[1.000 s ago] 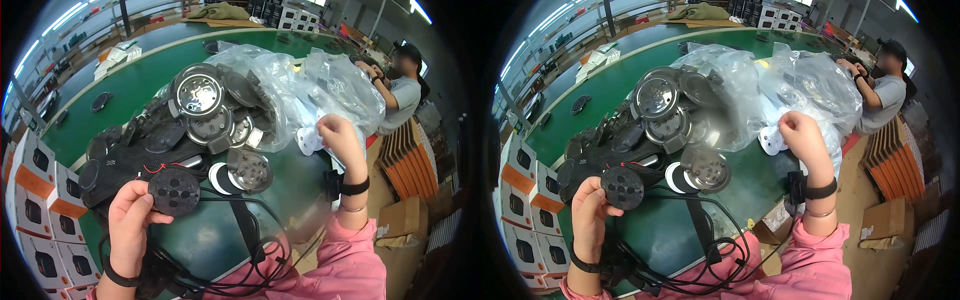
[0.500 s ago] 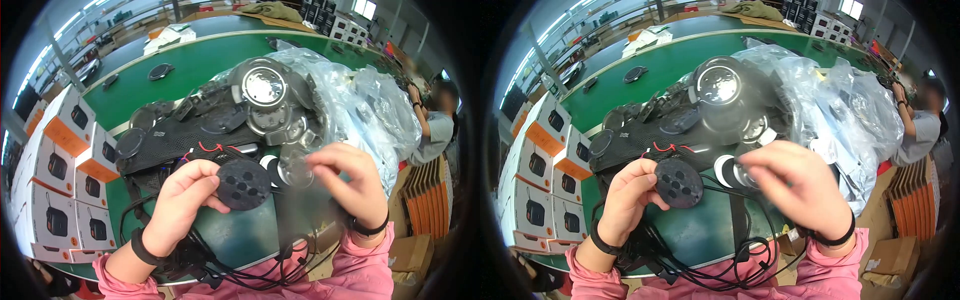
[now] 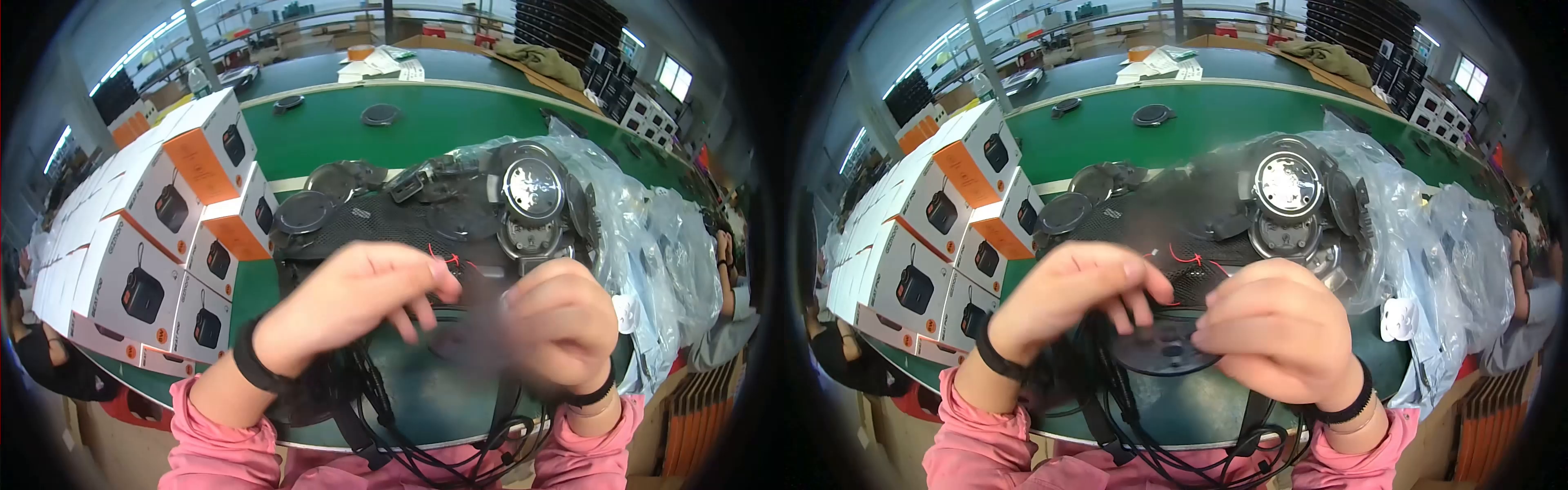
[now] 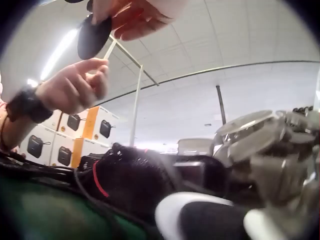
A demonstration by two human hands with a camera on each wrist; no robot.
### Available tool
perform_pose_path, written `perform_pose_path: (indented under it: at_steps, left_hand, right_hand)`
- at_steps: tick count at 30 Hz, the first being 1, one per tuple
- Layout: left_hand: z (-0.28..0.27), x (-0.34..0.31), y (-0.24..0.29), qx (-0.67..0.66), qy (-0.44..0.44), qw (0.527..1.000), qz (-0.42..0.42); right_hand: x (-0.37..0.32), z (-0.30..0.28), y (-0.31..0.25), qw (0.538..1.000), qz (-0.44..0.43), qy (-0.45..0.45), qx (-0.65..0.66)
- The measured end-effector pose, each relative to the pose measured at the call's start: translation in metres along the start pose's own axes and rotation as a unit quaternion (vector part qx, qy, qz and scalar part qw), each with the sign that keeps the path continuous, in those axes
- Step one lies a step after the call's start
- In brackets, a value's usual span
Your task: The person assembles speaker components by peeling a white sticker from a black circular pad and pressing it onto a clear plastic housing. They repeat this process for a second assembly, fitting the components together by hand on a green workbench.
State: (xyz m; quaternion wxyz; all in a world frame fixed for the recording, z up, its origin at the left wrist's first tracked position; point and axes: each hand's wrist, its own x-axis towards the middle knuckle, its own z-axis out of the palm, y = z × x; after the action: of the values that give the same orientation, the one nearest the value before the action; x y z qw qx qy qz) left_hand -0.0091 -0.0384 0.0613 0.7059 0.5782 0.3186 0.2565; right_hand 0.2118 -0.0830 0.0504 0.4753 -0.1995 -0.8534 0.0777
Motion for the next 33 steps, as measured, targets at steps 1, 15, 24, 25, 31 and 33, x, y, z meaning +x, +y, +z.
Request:
perform_pose_path:
  at_steps: [1,15,24,25,31,33]
  left_hand:
    - [-0.015,0.005,-0.006,0.100,0.029,0.991,0.087]
    - [-0.153,0.071,-0.021,0.662,0.233,0.704,-0.109]
    - [-0.078,0.017,0.030,0.249,0.281,0.920,0.112]
    - [-0.067,0.011,0.033,0.202,0.251,0.939,0.122]
    - [-0.021,0.001,0.027,0.155,0.117,0.977,0.082]
    - [-0.013,0.005,0.022,0.205,0.051,0.977,0.040]
  right_hand:
    - [-0.008,0.005,0.004,0.995,0.056,0.038,0.075]
    - [-0.042,0.031,0.016,0.751,0.397,0.123,0.513]
    - [-0.041,0.026,0.015,0.703,0.387,0.101,0.588]
    - [-0.041,0.026,0.014,0.725,0.357,0.095,0.580]
    - [-0.039,0.029,0.010,0.744,0.304,0.060,0.591]
    - [-0.038,0.031,0.007,0.710,0.337,0.029,0.618]
